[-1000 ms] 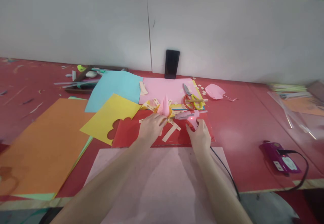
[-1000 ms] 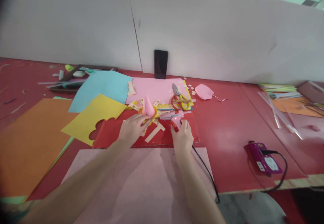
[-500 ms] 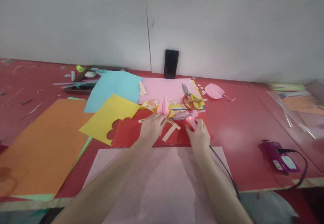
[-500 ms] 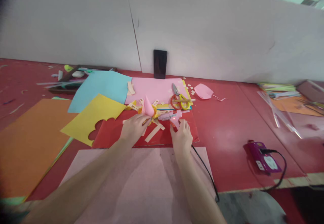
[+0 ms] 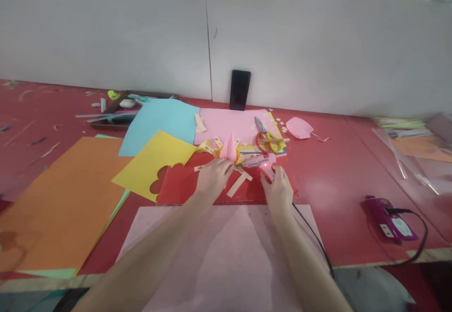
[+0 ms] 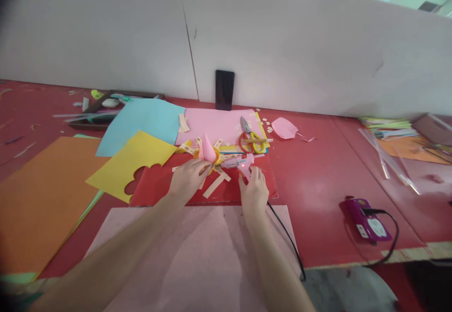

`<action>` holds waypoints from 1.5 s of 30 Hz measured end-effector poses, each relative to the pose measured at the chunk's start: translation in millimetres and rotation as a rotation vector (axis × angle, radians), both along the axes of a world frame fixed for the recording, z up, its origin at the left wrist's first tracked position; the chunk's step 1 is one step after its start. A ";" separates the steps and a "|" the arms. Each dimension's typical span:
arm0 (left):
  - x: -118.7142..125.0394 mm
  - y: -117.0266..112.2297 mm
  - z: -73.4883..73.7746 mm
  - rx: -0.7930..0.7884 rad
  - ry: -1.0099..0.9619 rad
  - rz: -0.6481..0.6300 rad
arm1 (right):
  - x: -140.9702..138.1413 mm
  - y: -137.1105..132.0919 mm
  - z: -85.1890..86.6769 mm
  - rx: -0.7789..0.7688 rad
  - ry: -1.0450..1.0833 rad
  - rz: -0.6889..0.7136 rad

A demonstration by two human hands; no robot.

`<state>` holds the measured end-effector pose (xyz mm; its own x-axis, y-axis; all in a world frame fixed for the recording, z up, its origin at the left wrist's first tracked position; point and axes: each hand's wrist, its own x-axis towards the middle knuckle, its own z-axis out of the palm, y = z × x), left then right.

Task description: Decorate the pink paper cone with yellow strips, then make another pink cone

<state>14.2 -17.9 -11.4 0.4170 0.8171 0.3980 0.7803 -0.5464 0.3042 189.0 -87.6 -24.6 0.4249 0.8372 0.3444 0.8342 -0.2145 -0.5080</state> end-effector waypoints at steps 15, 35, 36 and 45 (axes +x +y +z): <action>-0.1 -1.0 3.2 -0.066 -0.008 0.013 | -2.5 0.0 4.1 -0.030 0.001 -0.030; -0.2 1.6 -2.5 -0.016 0.014 -0.011 | -4.9 1.9 8.8 -0.105 0.068 -0.151; -0.1 1.6 -2.3 -0.014 0.017 -0.007 | -4.8 1.8 9.4 -0.104 0.077 -0.156; -0.2 -3.2 8.3 0.076 -0.068 0.008 | 12.2 3.5 6.9 0.005 0.148 -0.219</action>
<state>14.0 -21.1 -3.1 0.3809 0.7865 0.4862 0.7634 -0.5642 0.3146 201.2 -84.1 -17.8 0.6414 0.7183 0.2694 0.6852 -0.3784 -0.6223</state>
